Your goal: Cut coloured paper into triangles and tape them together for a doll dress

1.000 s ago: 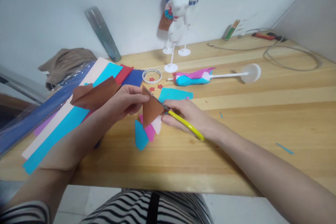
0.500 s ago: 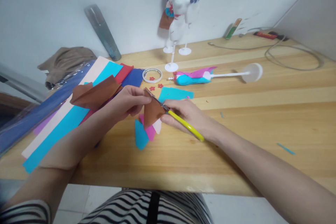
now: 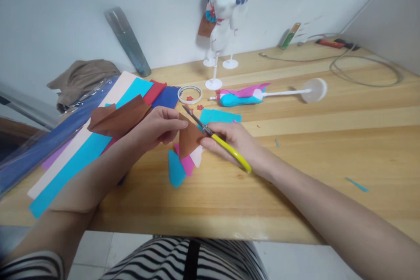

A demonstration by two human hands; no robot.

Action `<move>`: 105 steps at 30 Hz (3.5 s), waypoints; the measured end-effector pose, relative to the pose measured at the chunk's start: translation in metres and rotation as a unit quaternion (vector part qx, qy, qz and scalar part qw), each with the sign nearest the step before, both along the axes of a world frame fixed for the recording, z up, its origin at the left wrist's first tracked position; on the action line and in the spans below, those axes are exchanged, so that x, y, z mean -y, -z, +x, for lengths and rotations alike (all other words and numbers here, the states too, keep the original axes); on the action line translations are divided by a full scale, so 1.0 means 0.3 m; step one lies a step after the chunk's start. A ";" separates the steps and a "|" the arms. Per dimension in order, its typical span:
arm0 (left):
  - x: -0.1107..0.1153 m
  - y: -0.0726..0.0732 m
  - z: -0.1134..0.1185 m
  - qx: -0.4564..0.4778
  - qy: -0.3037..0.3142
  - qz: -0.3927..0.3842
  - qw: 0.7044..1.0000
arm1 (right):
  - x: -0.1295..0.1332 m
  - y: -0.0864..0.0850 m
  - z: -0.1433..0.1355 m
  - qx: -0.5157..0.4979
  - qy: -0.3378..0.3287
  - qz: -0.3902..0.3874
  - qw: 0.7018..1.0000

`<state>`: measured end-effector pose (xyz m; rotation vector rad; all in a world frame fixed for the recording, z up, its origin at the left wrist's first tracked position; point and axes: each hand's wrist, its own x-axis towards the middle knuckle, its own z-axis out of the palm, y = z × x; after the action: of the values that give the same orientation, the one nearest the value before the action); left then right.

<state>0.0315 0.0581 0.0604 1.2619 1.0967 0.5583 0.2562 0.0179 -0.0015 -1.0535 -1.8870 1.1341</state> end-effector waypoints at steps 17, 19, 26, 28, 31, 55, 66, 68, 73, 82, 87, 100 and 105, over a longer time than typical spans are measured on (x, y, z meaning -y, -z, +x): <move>-0.016 0.021 -0.028 -0.005 0.000 0.070 0.998 | 0.012 -0.025 0.033 0.058 -0.032 0.025 0.997; -0.016 0.018 -0.027 -0.006 0.003 0.072 0.997 | 0.004 -0.015 0.037 0.069 -0.026 0.027 0.997; -0.025 0.025 -0.032 0.010 0.008 0.057 0.998 | -0.021 0.016 0.048 0.074 -0.042 0.055 0.995; -0.025 0.024 -0.032 0.017 0.009 0.052 0.998 | -0.023 0.020 0.049 0.076 -0.043 0.065 0.994; -0.024 0.017 -0.027 0.006 0.000 0.046 0.999 | -0.031 0.034 0.054 0.082 -0.056 0.082 0.992; -0.025 0.014 -0.011 0.029 -0.057 -0.026 0.998 | -0.072 -0.076 0.137 0.496 0.124 -0.018 0.859; -0.009 0.076 0.032 -0.014 -0.050 -0.069 0.996 | -0.049 -0.048 0.150 0.577 0.083 0.007 0.813; 0.001 0.070 0.042 -0.011 -0.054 -0.079 0.995 | -0.039 -0.064 0.135 0.590 0.114 0.038 0.798; 0.013 0.075 0.054 -0.008 -0.061 -0.093 0.994 | -0.019 -0.068 0.075 0.399 0.213 0.092 0.887; 0.023 0.078 0.057 -0.014 -0.058 -0.104 0.993 | -0.005 0.018 -0.053 -0.049 0.129 -0.166 0.976; -0.008 0.079 0.031 -0.011 -0.053 -0.053 0.997 | -0.012 0.024 -0.043 -0.054 0.126 -0.173 0.975; -0.075 0.051 -0.018 -0.046 -0.078 0.067 0.994 | -0.041 0.061 -0.041 0.034 0.093 -0.187 0.977; -0.062 0.030 -0.012 -0.131 -0.026 0.103 0.986 | -0.043 0.057 -0.048 0.107 0.074 -0.141 0.981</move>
<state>0.0279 0.0768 0.0513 1.5215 1.3187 0.5664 0.2418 0.0310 -0.0187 -1.5014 -1.8061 1.2664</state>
